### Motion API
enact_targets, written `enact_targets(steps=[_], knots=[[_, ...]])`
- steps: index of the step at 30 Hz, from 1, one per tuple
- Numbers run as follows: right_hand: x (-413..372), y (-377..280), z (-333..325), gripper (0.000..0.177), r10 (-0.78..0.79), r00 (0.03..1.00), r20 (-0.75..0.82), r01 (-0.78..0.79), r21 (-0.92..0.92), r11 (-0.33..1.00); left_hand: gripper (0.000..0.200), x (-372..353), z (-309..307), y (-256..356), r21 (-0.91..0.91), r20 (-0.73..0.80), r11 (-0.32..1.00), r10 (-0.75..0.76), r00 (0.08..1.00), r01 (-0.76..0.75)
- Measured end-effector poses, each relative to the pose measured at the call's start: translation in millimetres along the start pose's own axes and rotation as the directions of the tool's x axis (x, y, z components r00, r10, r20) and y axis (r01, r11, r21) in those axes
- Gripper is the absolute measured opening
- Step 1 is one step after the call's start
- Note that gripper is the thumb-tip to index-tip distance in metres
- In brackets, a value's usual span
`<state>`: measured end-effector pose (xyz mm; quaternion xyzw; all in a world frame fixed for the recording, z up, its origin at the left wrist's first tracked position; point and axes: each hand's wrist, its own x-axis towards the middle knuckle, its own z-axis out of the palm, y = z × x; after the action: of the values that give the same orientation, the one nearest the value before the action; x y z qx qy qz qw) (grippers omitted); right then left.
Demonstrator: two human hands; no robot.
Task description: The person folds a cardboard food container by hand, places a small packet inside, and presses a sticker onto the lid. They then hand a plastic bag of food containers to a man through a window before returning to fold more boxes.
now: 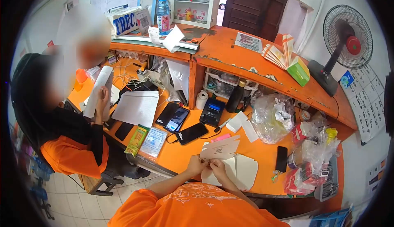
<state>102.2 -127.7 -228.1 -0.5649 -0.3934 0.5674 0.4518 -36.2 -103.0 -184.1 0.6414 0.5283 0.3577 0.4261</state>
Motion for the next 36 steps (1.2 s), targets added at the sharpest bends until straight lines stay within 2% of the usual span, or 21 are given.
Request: enact_targets(steps=[3, 5, 6, 8, 9, 10, 11, 12, 14, 15, 19, 21, 22, 24, 25, 26, 27, 28, 30, 33, 36], knots=[[-3, 2, -1, 0.015, -0.072, 0.997, 0.025, 0.070, 0.076, 0.995, 0.025, 1, 1, -7, -0.107, -0.016, 0.994, -0.010, 1.000, 0.008], [-10, -6, 1, 0.019, -0.051, 0.998, -0.035, 0.057, 0.222, 0.973, 0.029, -3, -8, -10, 0.241, 0.105, 0.968, 0.052, 0.993, -0.076], [-13, -13, 1, 0.019, -0.053, 0.998, -0.041, 0.061, 0.226, 0.972, 0.029, -4, -13, -5, 0.243, 0.111, 0.967, 0.055, 0.992, -0.081], [-18, -27, 0, 0.023, -0.082, 0.997, 0.012, 0.081, 0.056, 0.995, 0.028, -3, -25, 7, 0.151, 0.345, 0.985, -0.133, 0.929, 0.085], [-25, -44, 2, 0.023, -0.082, 0.997, 0.007, 0.082, 0.061, 0.995, 0.028, 2, -28, 8, 0.155, 0.349, 0.984, -0.133, 0.928, 0.083], [-35, -65, 4, 0.023, -0.279, 0.951, 0.136, 0.305, -0.252, 0.918, 0.028, 8, -30, 8, 0.025, 0.293, 0.966, -0.253, 0.922, 0.257], [-42, -78, 6, 0.024, -0.403, 0.859, 0.315, 0.511, -0.501, 0.698, 0.028, 13, -32, 7, -0.114, 0.254, 0.902, -0.379, 0.890, 0.416], [-44, -81, 8, 0.024, -0.400, 0.863, 0.309, 0.505, -0.501, 0.703, 0.028, 17, -34, 8, -0.111, 0.260, 0.901, -0.382, 0.887, 0.420], [-47, -82, 14, 0.020, -0.508, 0.769, 0.388, 0.611, -0.680, 0.405, 0.029, 25, -37, 9, -0.200, 0.369, 0.825, -0.436, 0.821, 0.528], [-46, -77, 17, 0.019, -0.561, 0.758, 0.332, 0.610, -0.664, 0.432, 0.029, 27, -36, 4, -0.218, 0.392, 0.837, -0.396, 0.830, 0.502], [-45, -70, 14, 0.014, -0.555, 0.795, 0.246, 0.562, -0.644, 0.519, 0.027, 26, -36, -3, -0.121, 0.408, 0.916, -0.304, 0.861, 0.382], [-37, -60, 9, 0.011, -0.453, 0.890, -0.062, 0.338, -0.578, 0.743, 0.027, 21, -34, 1, 0.177, 0.183, 0.980, -0.128, 0.975, 0.095], [-33, -57, 6, 0.011, -0.455, 0.889, -0.061, 0.339, -0.579, 0.741, 0.027, 17, -33, 4, 0.176, 0.182, 0.980, -0.125, 0.975, 0.093], [-29, -53, 3, 0.011, -0.113, 0.974, -0.194, 0.054, -0.287, 0.956, 0.027, 7, -28, 10, 0.146, 0.246, 0.979, -0.172, 0.954, 0.139], [-29, -50, 2, 0.013, -0.072, 0.988, -0.134, 0.036, -0.254, 0.967, 0.027, 1, -22, 8, 0.147, 0.246, 0.979, -0.174, 0.954, 0.141], [-29, -46, 4, 0.013, -0.070, 0.989, -0.133, 0.035, -0.253, 0.967, 0.025, -6, -14, 4, 0.114, 0.250, 0.991, -0.090, 0.964, 0.063], [-29, -43, 5, 0.012, -0.014, 0.996, -0.093, -0.002, -0.171, 0.985, 0.024, -10, -10, 1, 0.081, 0.253, 0.997, -0.006, 0.968, -0.015], [-28, -41, 6, 0.011, 0.038, 0.998, -0.050, -0.042, -0.088, 0.995, 0.024, -9, -9, -1, 0.082, 0.254, 0.997, -0.007, 0.967, -0.015], [-23, -34, 4, 0.011, 0.030, 0.999, -0.032, -0.033, -0.104, 0.994, 0.020, -9, -7, -1, 0.100, 0.188, 0.993, 0.050, 0.981, -0.070], [-23, -30, 2, 0.011, 0.024, 1.000, 0.017, -0.021, -0.131, 0.991, 0.021, -9, -11, 4, 0.196, 0.132, 0.980, 0.010, 0.991, -0.036], [-21, -29, 2, 0.013, 0.053, 0.997, 0.048, -0.048, -0.101, 0.994, 0.020, -4, -11, -1, 0.304, 0.156, 0.952, -0.010, 0.988, -0.038]])
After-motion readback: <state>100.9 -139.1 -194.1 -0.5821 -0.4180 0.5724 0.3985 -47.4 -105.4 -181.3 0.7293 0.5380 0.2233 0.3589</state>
